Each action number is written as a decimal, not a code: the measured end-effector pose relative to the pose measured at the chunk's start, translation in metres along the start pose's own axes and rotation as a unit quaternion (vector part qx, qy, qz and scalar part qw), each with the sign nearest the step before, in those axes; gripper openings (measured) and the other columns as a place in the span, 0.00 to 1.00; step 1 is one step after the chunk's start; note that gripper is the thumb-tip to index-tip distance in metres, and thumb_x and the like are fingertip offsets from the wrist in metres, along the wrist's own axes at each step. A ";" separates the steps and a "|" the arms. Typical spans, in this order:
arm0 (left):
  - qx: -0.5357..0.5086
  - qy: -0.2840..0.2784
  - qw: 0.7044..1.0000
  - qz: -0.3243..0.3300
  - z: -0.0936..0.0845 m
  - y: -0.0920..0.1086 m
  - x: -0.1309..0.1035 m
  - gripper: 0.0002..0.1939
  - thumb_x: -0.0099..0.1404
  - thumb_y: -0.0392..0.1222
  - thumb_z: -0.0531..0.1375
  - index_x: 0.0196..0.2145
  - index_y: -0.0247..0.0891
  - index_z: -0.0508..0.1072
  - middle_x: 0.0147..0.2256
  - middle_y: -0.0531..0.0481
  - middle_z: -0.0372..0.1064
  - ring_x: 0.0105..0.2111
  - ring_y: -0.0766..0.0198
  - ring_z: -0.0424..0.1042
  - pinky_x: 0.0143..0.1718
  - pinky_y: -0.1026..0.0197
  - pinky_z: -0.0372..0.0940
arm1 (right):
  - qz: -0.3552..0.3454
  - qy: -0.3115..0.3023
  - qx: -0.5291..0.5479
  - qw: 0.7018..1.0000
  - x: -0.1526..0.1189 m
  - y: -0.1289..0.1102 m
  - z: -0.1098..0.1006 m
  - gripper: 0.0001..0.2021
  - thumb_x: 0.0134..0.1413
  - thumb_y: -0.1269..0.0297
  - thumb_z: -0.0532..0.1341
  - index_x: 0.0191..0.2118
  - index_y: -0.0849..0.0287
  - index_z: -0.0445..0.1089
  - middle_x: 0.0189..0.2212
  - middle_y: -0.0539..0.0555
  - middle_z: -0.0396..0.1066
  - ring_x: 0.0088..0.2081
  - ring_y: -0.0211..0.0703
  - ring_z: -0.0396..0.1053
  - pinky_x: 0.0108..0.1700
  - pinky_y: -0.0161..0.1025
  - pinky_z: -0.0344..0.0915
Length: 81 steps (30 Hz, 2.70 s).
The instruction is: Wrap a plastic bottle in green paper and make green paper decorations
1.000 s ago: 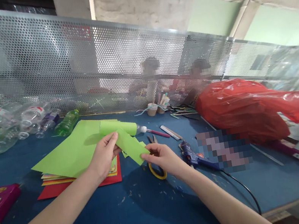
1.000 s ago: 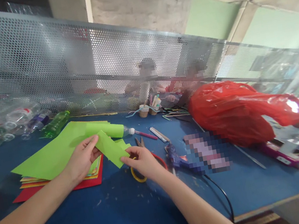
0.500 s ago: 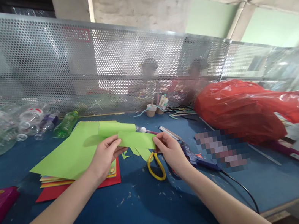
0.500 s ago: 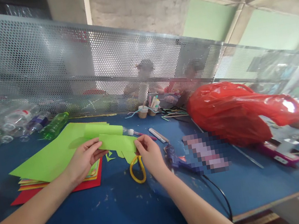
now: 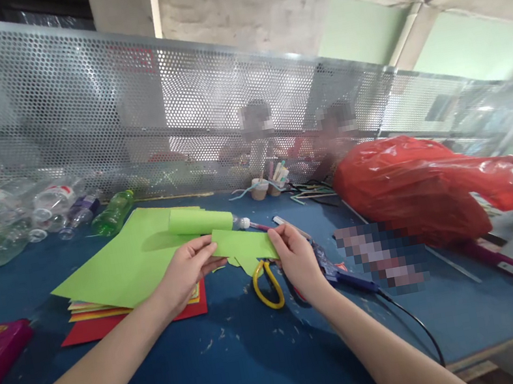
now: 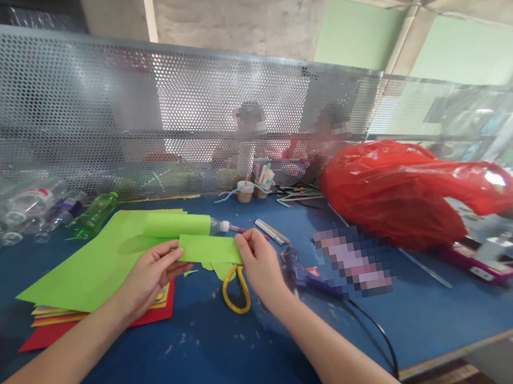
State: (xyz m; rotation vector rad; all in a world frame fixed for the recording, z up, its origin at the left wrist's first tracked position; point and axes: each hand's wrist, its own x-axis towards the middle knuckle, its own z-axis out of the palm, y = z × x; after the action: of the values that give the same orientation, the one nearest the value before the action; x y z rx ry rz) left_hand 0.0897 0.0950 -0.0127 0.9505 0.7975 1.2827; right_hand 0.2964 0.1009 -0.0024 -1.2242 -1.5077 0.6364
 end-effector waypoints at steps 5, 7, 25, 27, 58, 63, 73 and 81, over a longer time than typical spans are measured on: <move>-0.008 -0.022 1.000 -0.007 0.000 -0.001 0.000 0.06 0.60 0.37 0.62 0.37 0.38 0.76 0.34 0.50 0.78 0.33 0.64 0.77 0.46 0.59 0.69 | -0.003 0.007 0.009 1.000 -0.001 -0.001 0.000 0.14 0.57 0.51 0.55 0.28 0.55 0.58 0.18 0.43 0.51 0.19 0.35 0.51 0.20 0.34 0.50; -0.010 -0.015 1.000 -0.005 0.002 0.001 -0.001 0.05 0.60 0.36 0.62 0.35 0.37 0.75 0.34 0.49 0.78 0.33 0.64 0.77 0.45 0.60 0.70 | 0.023 -0.005 0.050 0.998 -0.002 -0.004 0.001 0.15 0.56 0.48 0.54 0.30 0.55 0.59 0.19 0.43 0.53 0.19 0.35 0.53 0.20 0.34 0.52; -0.005 0.013 1.000 -0.011 0.008 0.007 -0.003 0.08 0.65 0.31 0.55 0.37 0.32 0.73 0.32 0.47 0.77 0.32 0.64 0.77 0.42 0.62 0.71 | 0.012 -0.057 0.056 0.997 0.001 0.002 0.002 0.17 0.53 0.48 0.58 0.29 0.60 0.64 0.15 0.43 0.55 0.18 0.31 0.52 0.20 0.31 0.49; -0.005 0.008 1.000 -0.013 0.006 0.006 -0.002 0.08 0.65 0.31 0.54 0.37 0.33 0.74 0.32 0.47 0.77 0.32 0.65 0.77 0.43 0.62 0.70 | 0.014 -0.058 0.057 0.997 0.002 0.003 0.002 0.17 0.53 0.49 0.58 0.29 0.59 0.64 0.16 0.42 0.54 0.18 0.31 0.53 0.20 0.31 0.49; 0.062 0.015 0.998 -0.011 -0.002 0.003 0.002 0.13 0.52 0.45 0.67 0.31 0.33 0.74 0.30 0.51 0.72 0.30 0.64 0.73 0.43 0.58 0.68 | -0.002 -0.045 0.037 0.998 0.000 0.001 0.001 0.16 0.56 0.50 0.55 0.30 0.58 0.65 0.17 0.44 0.55 0.20 0.34 0.55 0.21 0.32 0.50; 0.170 0.040 0.984 0.027 -0.006 0.003 0.004 0.30 0.51 0.45 0.67 0.51 0.40 0.67 0.35 0.51 0.71 0.36 0.62 0.72 0.42 0.56 0.66 | 0.027 -0.085 0.058 0.994 0.001 -0.002 0.000 0.17 0.53 0.48 0.57 0.27 0.58 0.64 0.16 0.43 0.54 0.18 0.33 0.53 0.20 0.32 0.49; 0.254 -0.080 0.964 0.018 0.000 0.009 -0.004 0.10 0.51 0.44 0.67 0.32 0.39 0.74 0.32 0.50 0.74 0.34 0.61 0.72 0.41 0.59 0.64 | 0.111 -0.183 0.166 0.963 -0.007 -0.011 0.004 0.21 0.47 0.43 0.60 0.24 0.59 0.64 0.14 0.43 0.56 0.15 0.31 0.52 0.18 0.30 0.50; 0.182 -0.073 0.980 -0.009 0.001 0.006 -0.005 0.12 0.52 0.46 0.67 0.33 0.38 0.75 0.32 0.50 0.74 0.33 0.62 0.72 0.38 0.61 0.64 | 0.171 -0.234 0.235 0.928 -0.011 -0.019 0.005 0.25 0.52 0.39 0.53 0.30 0.60 0.68 0.19 0.48 0.63 0.20 0.35 0.59 0.22 0.32 0.59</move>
State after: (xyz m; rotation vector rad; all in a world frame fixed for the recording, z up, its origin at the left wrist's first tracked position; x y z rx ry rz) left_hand 0.0872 0.0898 -0.0068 1.3120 0.9409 1.0549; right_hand 0.2839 0.0854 0.0078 -1.0002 -1.3992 1.5173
